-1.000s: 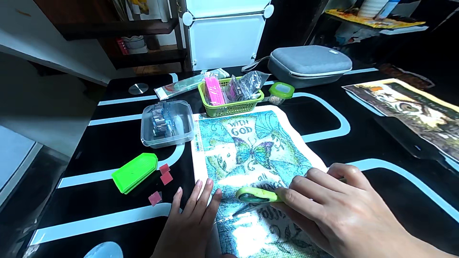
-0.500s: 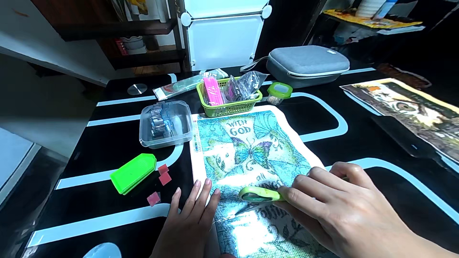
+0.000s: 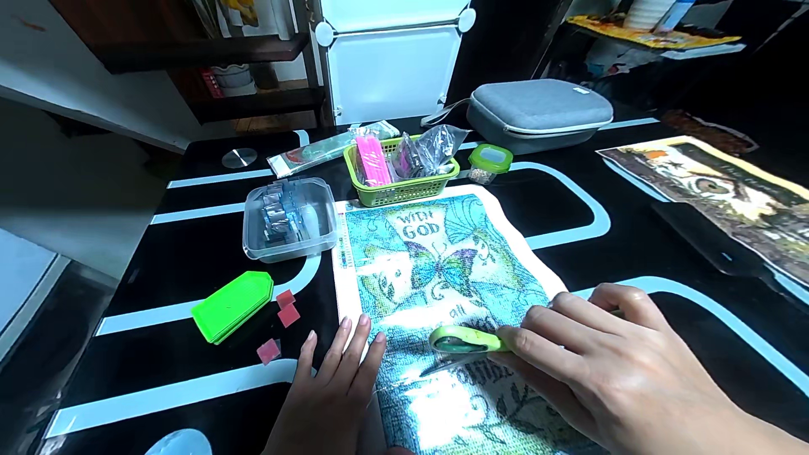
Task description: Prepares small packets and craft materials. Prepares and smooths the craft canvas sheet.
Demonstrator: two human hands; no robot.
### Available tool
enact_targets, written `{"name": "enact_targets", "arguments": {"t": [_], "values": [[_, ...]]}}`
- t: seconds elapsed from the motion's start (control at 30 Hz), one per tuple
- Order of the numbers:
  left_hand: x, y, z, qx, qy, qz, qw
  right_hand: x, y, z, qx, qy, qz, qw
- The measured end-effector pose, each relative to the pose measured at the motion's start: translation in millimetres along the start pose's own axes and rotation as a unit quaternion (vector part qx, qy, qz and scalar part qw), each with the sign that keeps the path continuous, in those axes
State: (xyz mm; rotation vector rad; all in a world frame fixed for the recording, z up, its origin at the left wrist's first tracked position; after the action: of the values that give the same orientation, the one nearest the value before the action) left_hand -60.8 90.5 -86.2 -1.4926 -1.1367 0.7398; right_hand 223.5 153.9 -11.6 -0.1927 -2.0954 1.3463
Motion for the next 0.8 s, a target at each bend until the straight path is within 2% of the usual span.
{"name": "enact_targets", "arguments": {"t": [0.8], "values": [[0.0,-1.8,-0.9,0.001,-0.004,0.01,1.0,-10.4,-2.3,-9.4,-0.004,0.009,0.0,1.0]]}}
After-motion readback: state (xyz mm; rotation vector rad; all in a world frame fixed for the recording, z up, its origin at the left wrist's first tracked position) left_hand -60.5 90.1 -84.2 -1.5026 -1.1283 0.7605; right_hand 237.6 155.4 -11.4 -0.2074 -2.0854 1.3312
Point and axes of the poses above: each hand's wrist, its own x-axis towards the middle knuckle, its own y-axis out of the palm, z = x × y, the point moved 1 cm from there along x, towards the middle knuckle, and after that the axes turned 6 degrees about -y, right-handed, at the moved point
